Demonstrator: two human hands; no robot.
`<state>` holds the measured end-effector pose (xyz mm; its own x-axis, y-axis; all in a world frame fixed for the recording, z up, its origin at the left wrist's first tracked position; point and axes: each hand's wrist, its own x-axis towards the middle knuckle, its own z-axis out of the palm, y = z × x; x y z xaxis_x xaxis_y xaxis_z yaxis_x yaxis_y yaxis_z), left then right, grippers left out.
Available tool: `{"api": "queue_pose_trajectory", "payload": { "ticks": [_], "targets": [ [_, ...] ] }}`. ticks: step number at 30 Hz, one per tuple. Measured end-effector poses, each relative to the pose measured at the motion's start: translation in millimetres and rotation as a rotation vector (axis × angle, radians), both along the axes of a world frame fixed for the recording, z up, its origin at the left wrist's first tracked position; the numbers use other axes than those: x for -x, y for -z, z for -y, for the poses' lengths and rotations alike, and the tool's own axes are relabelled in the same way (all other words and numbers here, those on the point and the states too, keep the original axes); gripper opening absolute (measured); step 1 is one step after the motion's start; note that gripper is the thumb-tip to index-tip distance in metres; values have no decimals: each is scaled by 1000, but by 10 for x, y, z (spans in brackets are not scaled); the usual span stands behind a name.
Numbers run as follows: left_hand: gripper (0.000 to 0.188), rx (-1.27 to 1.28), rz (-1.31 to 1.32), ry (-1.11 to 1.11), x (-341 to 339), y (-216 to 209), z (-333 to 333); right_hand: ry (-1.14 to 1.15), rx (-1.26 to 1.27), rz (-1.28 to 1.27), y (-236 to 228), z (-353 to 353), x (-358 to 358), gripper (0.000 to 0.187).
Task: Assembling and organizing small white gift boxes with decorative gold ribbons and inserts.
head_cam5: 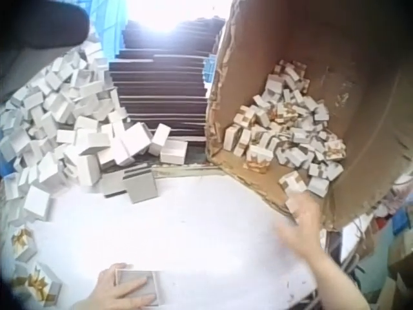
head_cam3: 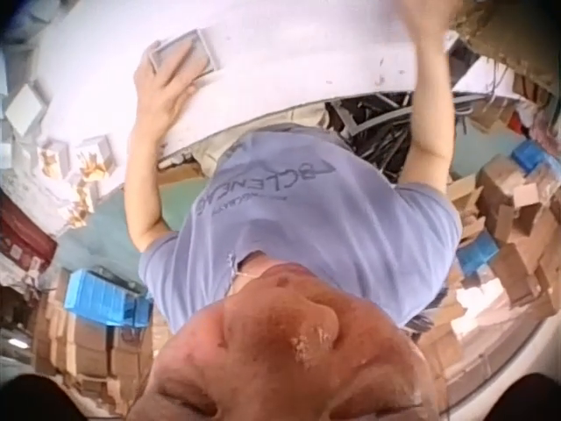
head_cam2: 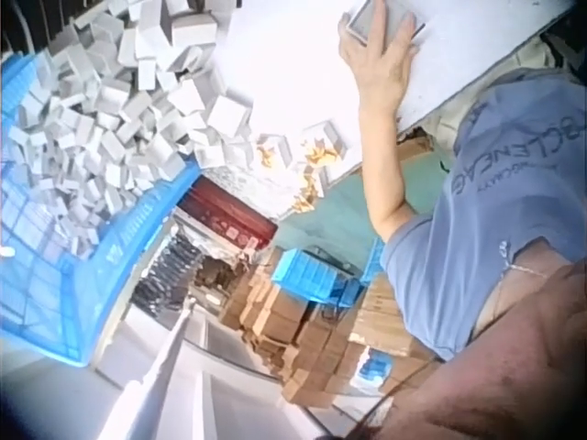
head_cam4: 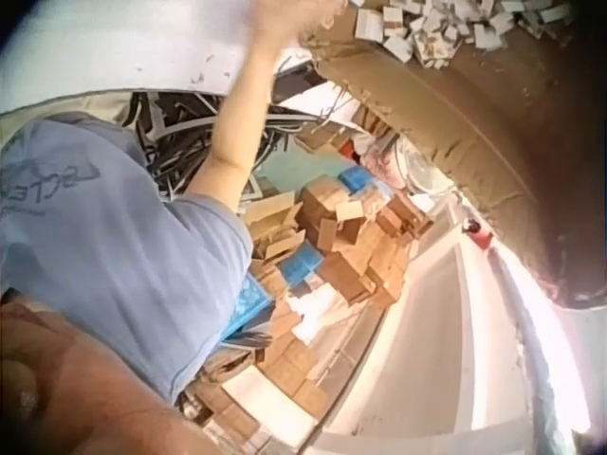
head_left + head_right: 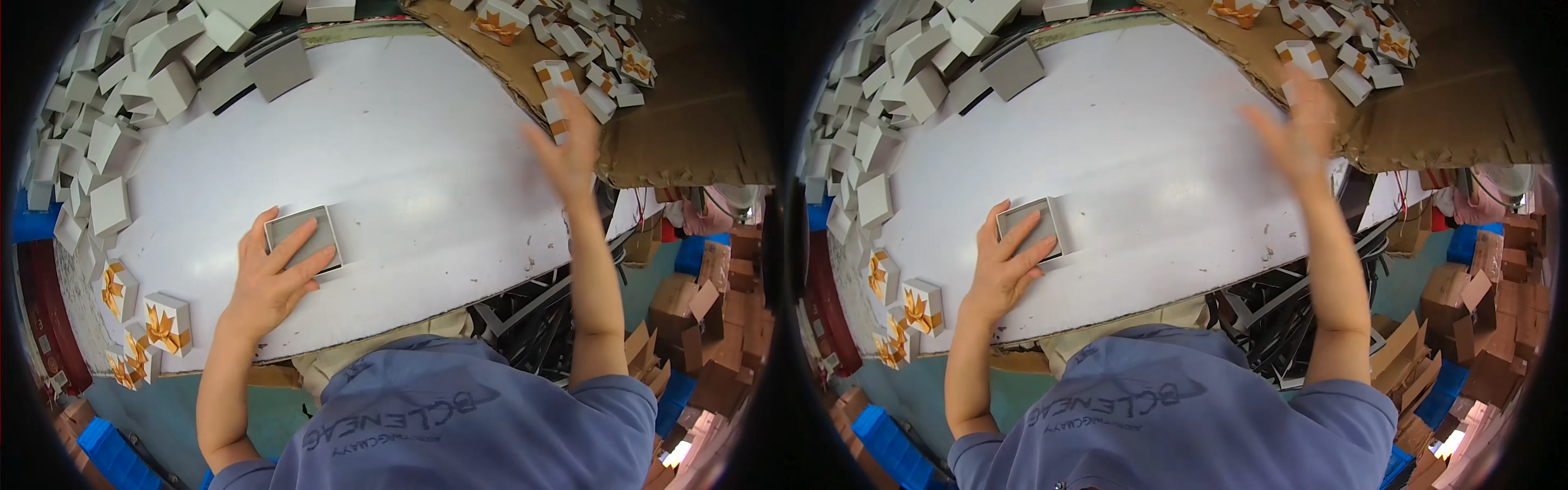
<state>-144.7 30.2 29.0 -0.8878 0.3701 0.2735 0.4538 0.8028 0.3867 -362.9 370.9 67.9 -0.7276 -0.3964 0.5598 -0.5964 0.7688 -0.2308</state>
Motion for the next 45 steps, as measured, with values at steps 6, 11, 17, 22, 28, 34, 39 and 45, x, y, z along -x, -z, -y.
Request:
{"api": "queue_pose_trajectory", "payload": {
  "ticks": [6, 11, 17, 22, 28, 34, 39, 45],
  "targets": [
    [64, -72, 143, 6, 137, -135, -115, 137, -68, 30, 363, -86, 12, 72],
    [110, -912, 135, 24, 231, 132, -370, -789, 28, 447, 142, 1173, -810, 72],
    [87, -255, 63, -36, 315, 51, -391, -791, -240, 327, 261, 1078, -1007, 72],
    [91, -34, 50, -119, 205, -131, -290, -879, -327, 432, 208, 1183, -907, 69],
    [88, 280, 364, -415, -86, -842, 297, -647, -25, 56, 231, 2118, 156, 58],
    [72, -535, -44, -897, 990, -397, 1078, -473, 232, 730, 235, 2557, 728, 34],
    [50, -872, 274, -941, 1469, 57, 1543, -419, 297, 556, 159, 2299, 465, 26],
    [17, 53, -286, -561, 730, -270, 715, -697, -106, -167, 301, 2561, 160, 28]
  ]
}}
